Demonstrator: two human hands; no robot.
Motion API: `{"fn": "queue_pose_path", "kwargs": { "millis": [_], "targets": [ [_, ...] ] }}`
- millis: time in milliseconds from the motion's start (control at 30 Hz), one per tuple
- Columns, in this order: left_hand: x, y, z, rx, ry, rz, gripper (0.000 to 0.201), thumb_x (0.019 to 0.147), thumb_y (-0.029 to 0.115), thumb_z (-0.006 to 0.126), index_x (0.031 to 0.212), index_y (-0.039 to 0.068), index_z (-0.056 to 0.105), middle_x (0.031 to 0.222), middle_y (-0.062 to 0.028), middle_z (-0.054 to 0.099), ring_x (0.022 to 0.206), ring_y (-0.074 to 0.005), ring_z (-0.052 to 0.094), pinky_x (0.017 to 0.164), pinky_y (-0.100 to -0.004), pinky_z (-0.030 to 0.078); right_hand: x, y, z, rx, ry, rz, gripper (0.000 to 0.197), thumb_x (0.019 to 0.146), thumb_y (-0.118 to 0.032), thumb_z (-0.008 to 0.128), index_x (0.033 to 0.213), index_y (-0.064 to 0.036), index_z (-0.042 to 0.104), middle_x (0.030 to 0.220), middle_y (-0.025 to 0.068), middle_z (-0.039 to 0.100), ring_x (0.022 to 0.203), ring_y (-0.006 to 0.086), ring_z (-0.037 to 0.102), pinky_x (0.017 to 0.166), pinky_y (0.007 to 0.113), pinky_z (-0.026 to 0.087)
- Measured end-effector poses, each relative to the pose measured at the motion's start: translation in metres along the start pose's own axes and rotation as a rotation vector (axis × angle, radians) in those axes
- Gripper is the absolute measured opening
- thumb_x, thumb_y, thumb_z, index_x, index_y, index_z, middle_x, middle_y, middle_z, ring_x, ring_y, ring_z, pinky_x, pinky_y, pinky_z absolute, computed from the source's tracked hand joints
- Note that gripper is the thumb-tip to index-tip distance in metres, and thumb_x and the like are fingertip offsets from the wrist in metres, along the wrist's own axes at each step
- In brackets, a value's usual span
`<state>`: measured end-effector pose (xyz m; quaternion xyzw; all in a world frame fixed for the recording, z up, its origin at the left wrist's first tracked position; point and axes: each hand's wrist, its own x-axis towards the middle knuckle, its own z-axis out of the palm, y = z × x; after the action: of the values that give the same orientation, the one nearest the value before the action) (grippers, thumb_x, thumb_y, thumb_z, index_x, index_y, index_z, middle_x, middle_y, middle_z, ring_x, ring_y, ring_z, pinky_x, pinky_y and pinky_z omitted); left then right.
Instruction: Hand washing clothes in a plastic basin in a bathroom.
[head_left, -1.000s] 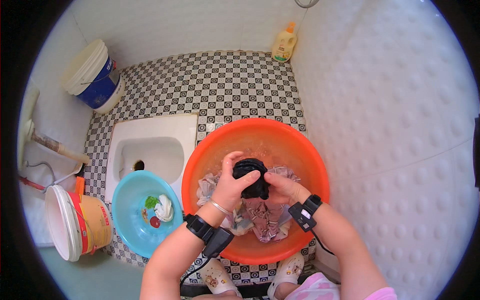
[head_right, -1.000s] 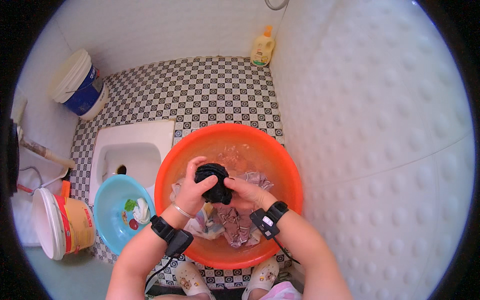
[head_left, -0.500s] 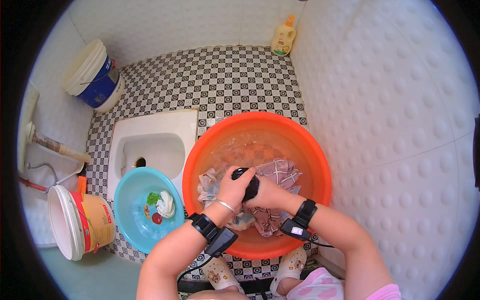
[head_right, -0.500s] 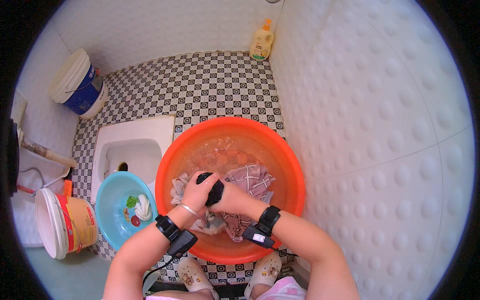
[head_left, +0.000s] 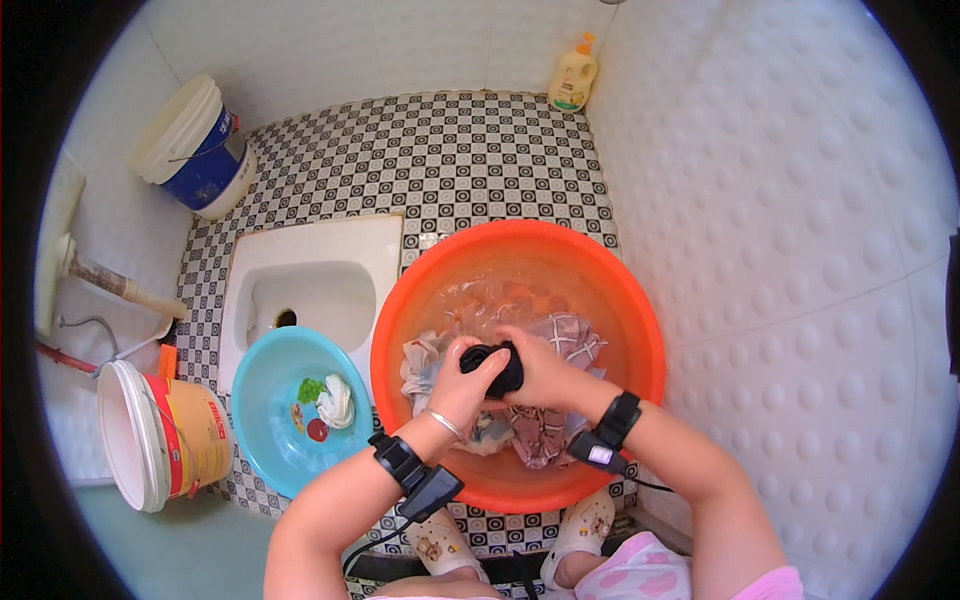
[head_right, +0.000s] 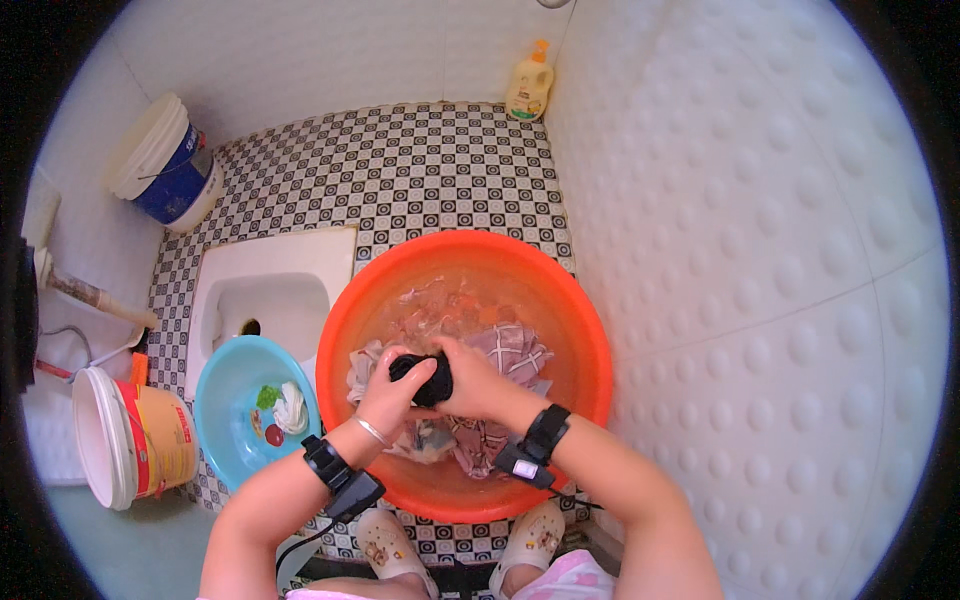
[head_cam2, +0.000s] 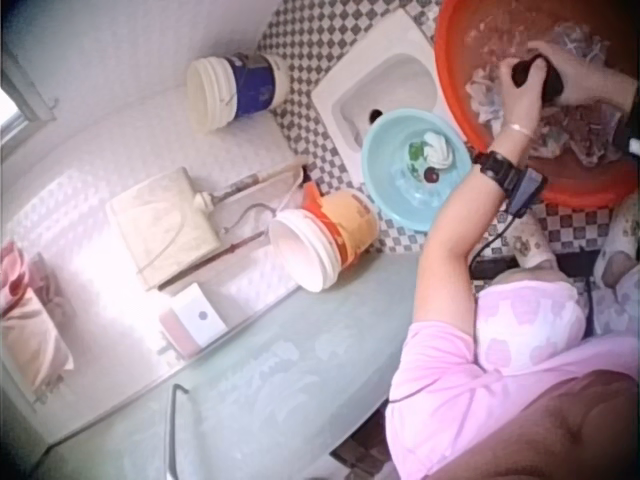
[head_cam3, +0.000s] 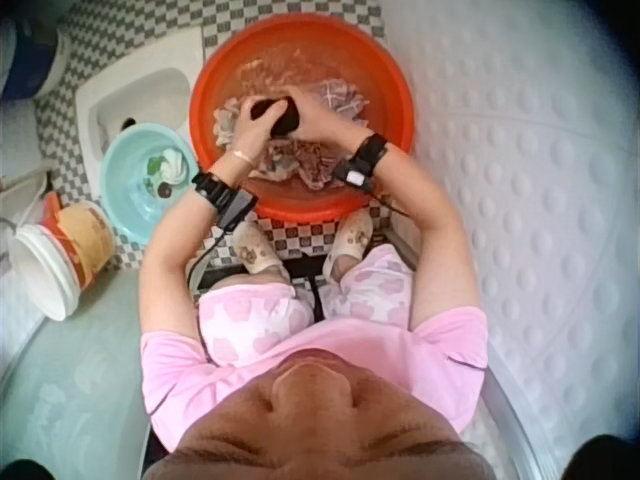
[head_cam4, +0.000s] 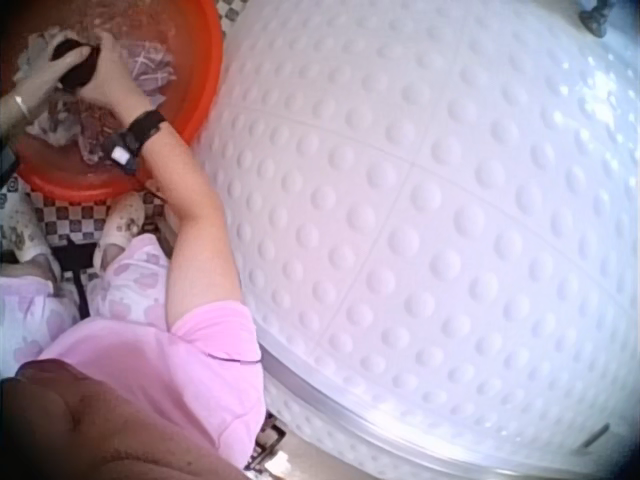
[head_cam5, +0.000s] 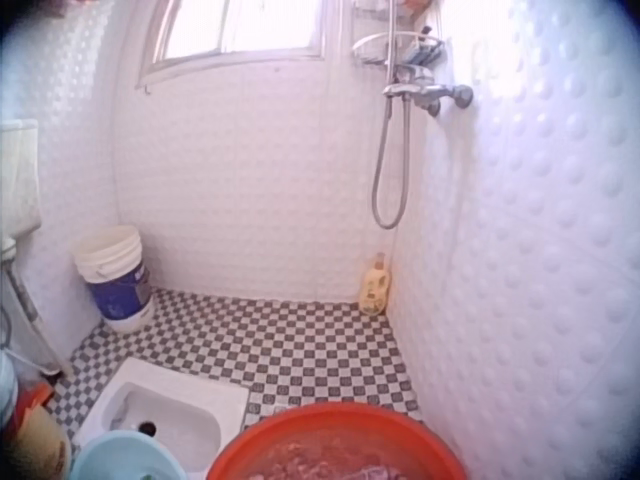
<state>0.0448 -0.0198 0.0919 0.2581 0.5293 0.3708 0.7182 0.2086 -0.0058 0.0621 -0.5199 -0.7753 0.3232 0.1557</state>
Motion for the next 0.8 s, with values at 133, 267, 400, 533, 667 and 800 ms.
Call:
{"fn": "queue_pose_path", "kwargs": {
  "millis": [133,267,400,533,667,800],
  "targets": [
    [-0.009,0.021,-0.007,0.571,0.022,0.555,0.029,0.078,0.015,0.07,0.098,0.007,0.051,0.096,-0.0053,0.054,0.091,-0.0154,0.056,0.075,-0.0341,0.05,0.004,-0.019,-0.038,0.943,-0.437,0.214,0.099,0.068,-0.017,0.074,0.146,-0.012,0.013,0.132,0.0214,0.042,0.116,0.0292,0.049,0.092,0.04,0.043],
    [-0.016,0.033,-0.01,0.813,-0.211,0.9,0.032,0.07,0.012,0.073,0.095,0.005,0.054,0.095,-0.0101,0.056,0.091,-0.0259,0.056,0.081,-0.0348,0.047,0.002,-0.017,-0.031,1.878,-0.495,0.336,0.077,0.088,-0.06,0.045,0.146,-0.0182,0.016,0.137,0.0103,0.04,0.122,0.0247,0.046,0.093,0.042,0.045],
    [-0.024,0.035,0.0,1.023,-0.308,1.17,0.031,0.067,0.016,0.073,0.093,0.008,0.057,0.109,-0.0116,0.055,0.1,-0.0331,0.051,0.089,-0.0407,0.042,0.009,-0.02,-0.008,1.629,-0.32,0.497,0.044,0.095,-0.047,0.042,0.118,-0.0109,0.052,0.111,0.0069,0.058,0.097,0.0174,0.06,0.078,0.033,0.053],
    [-0.02,0.025,-0.005,0.845,-0.074,1.085,0.023,0.071,0.015,0.069,0.089,0.007,0.057,0.108,-0.013,0.056,0.098,-0.0309,0.052,0.089,-0.0398,0.042,0.014,-0.068,-0.01,1.601,0.174,0.464,0.013,0.091,-0.017,0.052,0.097,-0.0065,0.055,0.092,0.005,0.059,0.08,0.0128,0.06,0.069,0.028,0.053],
    [-0.017,0.019,0.01,0.316,0.075,0.878,0.012,0.081,0.008,0.061,0.09,0.002,0.055,0.1,-0.0132,0.059,0.094,-0.0235,0.056,0.085,-0.0333,0.043,0.023,-0.075,-0.015,1.438,0.34,0.423,0.008,0.086,-0.011,0.053,0.089,-0.0048,0.056,0.086,0.0053,0.06,0.074,0.0126,0.059,0.065,0.026,0.05],
    [-0.008,0.019,0.009,0.229,0.283,0.615,0.016,0.088,0.016,0.056,0.09,0.0,0.056,0.082,-0.011,0.06,0.077,-0.0172,0.056,0.074,-0.029,0.045,0.026,-0.071,-0.012,1.005,0.523,0.35,0.01,0.081,-0.009,0.054,0.076,0.0006,0.055,0.07,0.0055,0.057,0.065,0.0133,0.054,0.059,0.027,0.045]
  ]
}}
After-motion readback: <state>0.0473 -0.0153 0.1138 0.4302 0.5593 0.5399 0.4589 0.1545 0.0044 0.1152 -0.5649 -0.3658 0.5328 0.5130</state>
